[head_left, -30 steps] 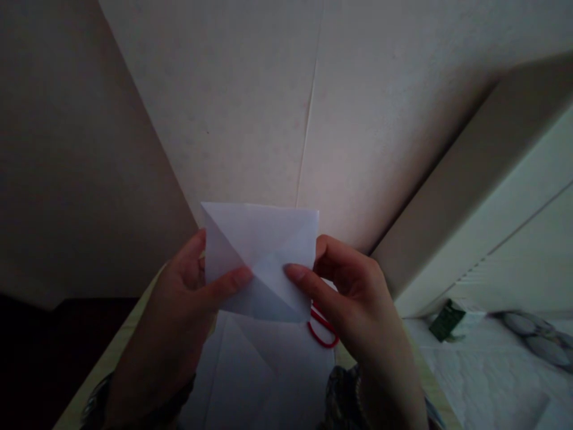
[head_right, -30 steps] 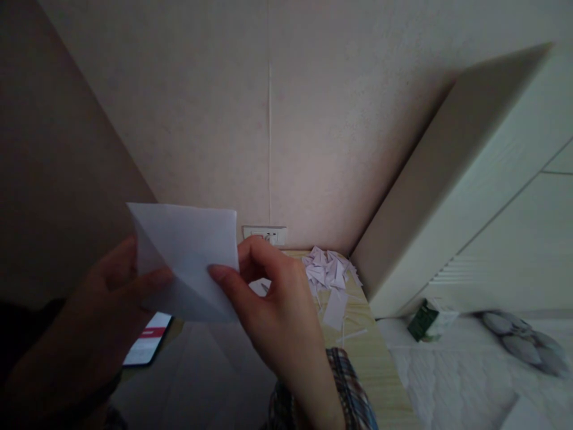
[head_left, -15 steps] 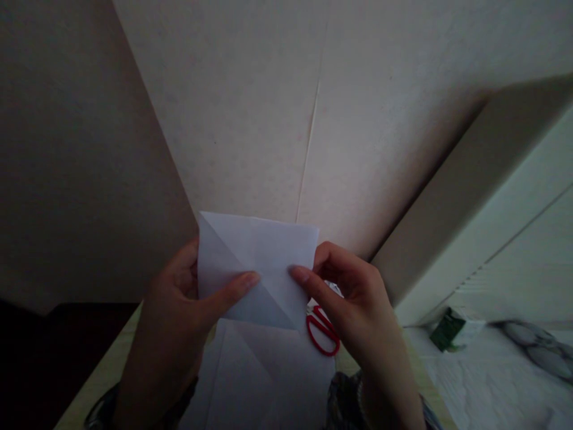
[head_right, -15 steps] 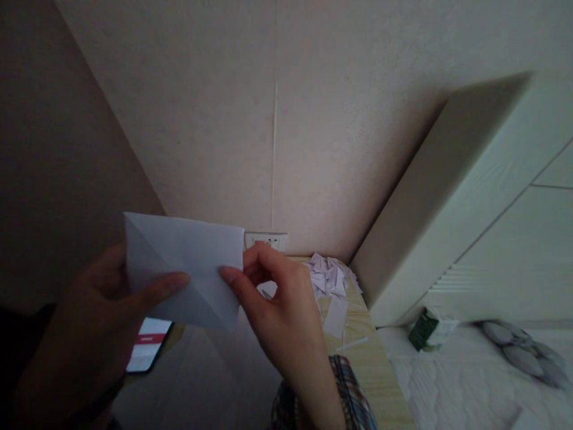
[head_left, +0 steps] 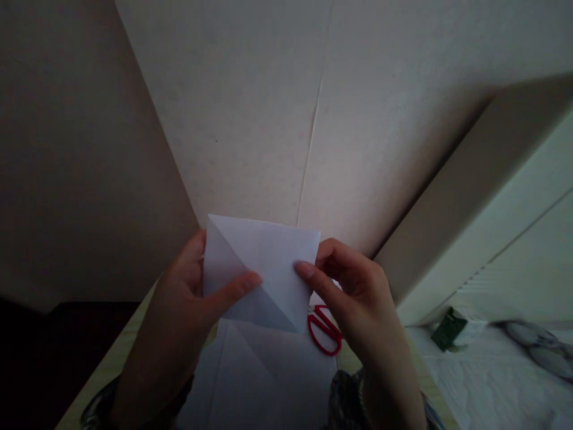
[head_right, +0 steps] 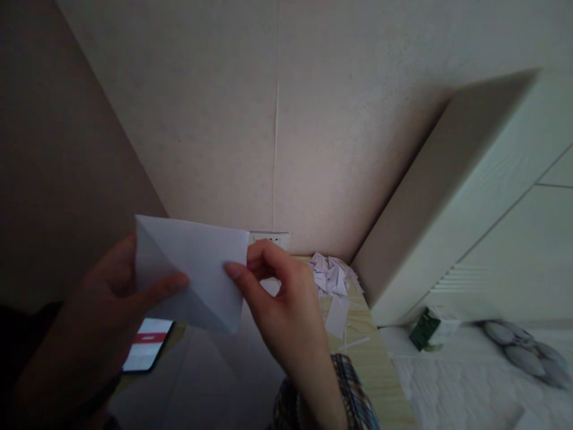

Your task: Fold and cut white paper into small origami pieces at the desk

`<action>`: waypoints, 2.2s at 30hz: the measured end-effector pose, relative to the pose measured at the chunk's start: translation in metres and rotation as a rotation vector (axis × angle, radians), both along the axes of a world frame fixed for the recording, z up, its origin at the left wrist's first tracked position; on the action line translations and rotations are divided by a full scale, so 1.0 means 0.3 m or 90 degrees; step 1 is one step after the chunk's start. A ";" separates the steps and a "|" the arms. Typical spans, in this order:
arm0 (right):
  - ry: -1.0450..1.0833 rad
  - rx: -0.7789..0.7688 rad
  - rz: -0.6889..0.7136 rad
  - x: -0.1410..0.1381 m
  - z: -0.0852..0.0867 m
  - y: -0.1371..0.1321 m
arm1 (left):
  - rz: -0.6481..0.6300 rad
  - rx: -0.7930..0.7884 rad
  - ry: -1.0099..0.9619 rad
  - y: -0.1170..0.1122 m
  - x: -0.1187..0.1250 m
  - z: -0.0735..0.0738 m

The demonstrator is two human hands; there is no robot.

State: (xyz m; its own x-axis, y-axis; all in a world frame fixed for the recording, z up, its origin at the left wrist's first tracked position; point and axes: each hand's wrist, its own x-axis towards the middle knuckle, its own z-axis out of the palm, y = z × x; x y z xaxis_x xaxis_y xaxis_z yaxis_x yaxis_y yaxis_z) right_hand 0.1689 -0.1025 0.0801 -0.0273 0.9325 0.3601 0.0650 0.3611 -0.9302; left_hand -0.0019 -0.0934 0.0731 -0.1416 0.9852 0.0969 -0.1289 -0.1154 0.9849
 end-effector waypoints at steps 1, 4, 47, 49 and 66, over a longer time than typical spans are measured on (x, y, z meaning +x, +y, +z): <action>-0.002 0.000 0.000 0.000 0.000 0.001 | 0.003 0.014 -0.002 0.003 0.002 -0.003; -0.006 -0.004 -0.003 0.000 -0.002 0.004 | 0.076 0.111 0.033 0.007 0.008 -0.013; -0.320 0.124 0.002 0.023 -0.011 0.016 | -0.047 0.194 0.409 0.016 -0.023 -0.024; -0.313 0.107 -0.007 0.028 -0.007 0.014 | -0.050 0.192 0.401 0.013 -0.021 -0.020; -0.258 0.161 -0.045 0.003 -0.017 0.001 | -0.076 0.230 0.492 -0.008 -0.009 -0.021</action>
State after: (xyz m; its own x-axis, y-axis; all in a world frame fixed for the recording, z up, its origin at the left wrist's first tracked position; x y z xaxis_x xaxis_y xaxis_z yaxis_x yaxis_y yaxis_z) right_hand 0.1699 -0.1021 0.0751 -0.1518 0.8221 0.5487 0.4374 0.5537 -0.7086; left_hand -0.0045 -0.0959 0.0669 0.1955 0.8794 0.4340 0.5311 -0.4670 0.7070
